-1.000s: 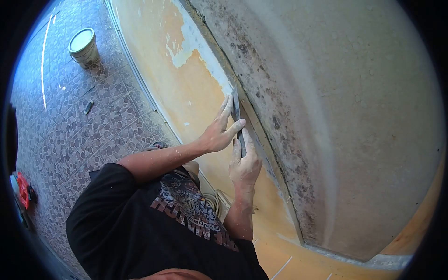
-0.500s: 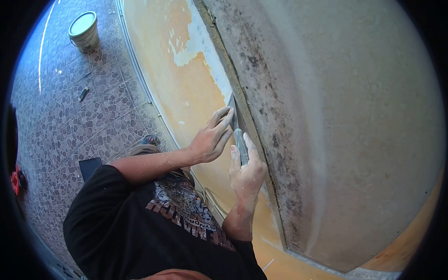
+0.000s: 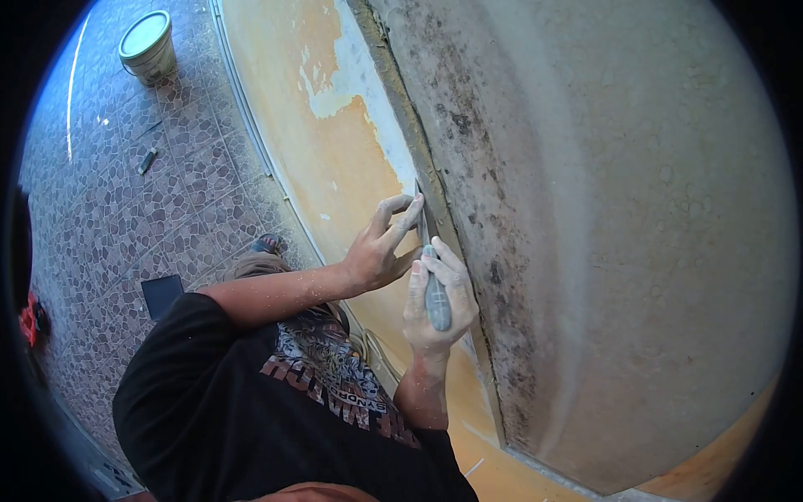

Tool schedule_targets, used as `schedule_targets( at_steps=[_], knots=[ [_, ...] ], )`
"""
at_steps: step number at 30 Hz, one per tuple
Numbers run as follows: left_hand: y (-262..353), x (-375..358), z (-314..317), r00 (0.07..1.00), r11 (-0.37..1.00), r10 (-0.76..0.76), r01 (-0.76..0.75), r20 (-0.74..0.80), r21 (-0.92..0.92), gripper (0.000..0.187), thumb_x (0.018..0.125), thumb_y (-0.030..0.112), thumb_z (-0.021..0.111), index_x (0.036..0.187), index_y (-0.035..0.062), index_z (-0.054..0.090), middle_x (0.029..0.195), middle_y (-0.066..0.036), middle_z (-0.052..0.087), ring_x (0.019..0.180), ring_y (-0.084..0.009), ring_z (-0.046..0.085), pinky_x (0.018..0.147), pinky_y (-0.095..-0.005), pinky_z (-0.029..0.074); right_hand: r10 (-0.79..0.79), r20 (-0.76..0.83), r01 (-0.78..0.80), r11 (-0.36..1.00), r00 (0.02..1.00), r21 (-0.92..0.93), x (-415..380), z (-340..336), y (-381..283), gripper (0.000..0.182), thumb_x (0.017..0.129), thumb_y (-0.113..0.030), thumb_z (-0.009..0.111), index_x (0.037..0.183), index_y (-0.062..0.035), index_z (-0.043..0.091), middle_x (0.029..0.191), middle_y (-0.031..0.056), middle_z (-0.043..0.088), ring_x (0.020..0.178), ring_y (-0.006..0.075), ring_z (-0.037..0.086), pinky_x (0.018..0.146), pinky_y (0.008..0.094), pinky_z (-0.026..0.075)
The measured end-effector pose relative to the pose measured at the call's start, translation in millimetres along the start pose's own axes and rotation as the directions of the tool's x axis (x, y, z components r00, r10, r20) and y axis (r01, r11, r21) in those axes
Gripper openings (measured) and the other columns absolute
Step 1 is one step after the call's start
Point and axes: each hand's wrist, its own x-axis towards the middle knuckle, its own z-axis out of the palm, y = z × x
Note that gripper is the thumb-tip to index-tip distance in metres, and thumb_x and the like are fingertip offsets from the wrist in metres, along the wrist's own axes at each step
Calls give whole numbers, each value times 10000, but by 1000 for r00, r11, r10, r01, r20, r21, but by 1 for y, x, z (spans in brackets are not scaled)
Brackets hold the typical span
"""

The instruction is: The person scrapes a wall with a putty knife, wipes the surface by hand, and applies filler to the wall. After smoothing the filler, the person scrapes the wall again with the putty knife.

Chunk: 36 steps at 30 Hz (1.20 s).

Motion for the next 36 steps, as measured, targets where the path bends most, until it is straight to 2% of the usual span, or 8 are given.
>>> schedule_targets(
  at_steps=[2,10,12,23,24,27,31,36],
  knots=[
    [-2,-3,3,998,996,-45,42,-37,-80,778,776,84,722,1449,15,337,1282,-208,412,1185,-376,496,955,-407,472,11,43,-9,999,999,-36,3,7,-6,86,840,20,641,926,23,630,964,206,663,905,299,658,835,384,526],
    [5,2,-5,994,989,-107,105,-14,-103,765,768,66,702,1434,-12,334,1277,-221,391,1182,-381,491,945,-412,474,-23,159,44,990,987,-132,19,11,-19,110,812,21,659,921,16,644,971,200,658,908,320,665,802,384,531],
    [0,1,-3,997,997,-80,80,3,20,759,771,87,702,1425,-23,332,1261,-211,396,1149,-382,506,901,-426,494,102,10,-101,993,995,-56,15,15,-4,105,807,24,661,911,22,645,960,190,665,897,313,666,802,384,528],
    [8,1,-7,976,977,-212,210,42,44,826,770,73,700,1473,22,269,1322,-201,371,1172,-396,503,915,-414,496,-5,30,7,996,1000,-83,19,23,-7,49,834,56,637,880,42,632,909,156,667,849,254,651,767,338,515],
    [9,0,-9,980,981,-191,189,60,31,750,848,135,629,1460,-36,230,1326,-242,343,1149,-438,494,915,-450,485,41,51,-36,995,998,-93,19,23,-13,57,833,53,638,889,44,634,909,156,666,844,255,650,764,339,514],
    [22,-7,-17,963,966,-224,240,150,-96,758,864,132,591,1473,-41,175,1369,-261,309,1154,-470,483,915,-466,481,-6,86,16,994,996,-108,10,22,-30,70,833,44,638,903,45,638,906,155,664,841,255,649,762,337,511],
    [29,-4,-15,928,952,-289,305,235,-33,783,870,119,565,1483,-47,107,1432,-295,224,1187,-494,455,916,-482,480,-15,15,17,994,1000,-108,2,24,-17,106,815,53,632,921,53,637,876,173,649,823,310,652,781,392,531],
    [21,-13,-7,968,979,-185,197,170,-54,820,858,124,580,1472,-83,78,1453,-309,173,1150,-515,476,948,-487,459,19,39,-18,999,999,-47,3,22,-22,111,818,47,628,927,31,645,879,162,649,824,299,649,750,360,511]
  ],
)
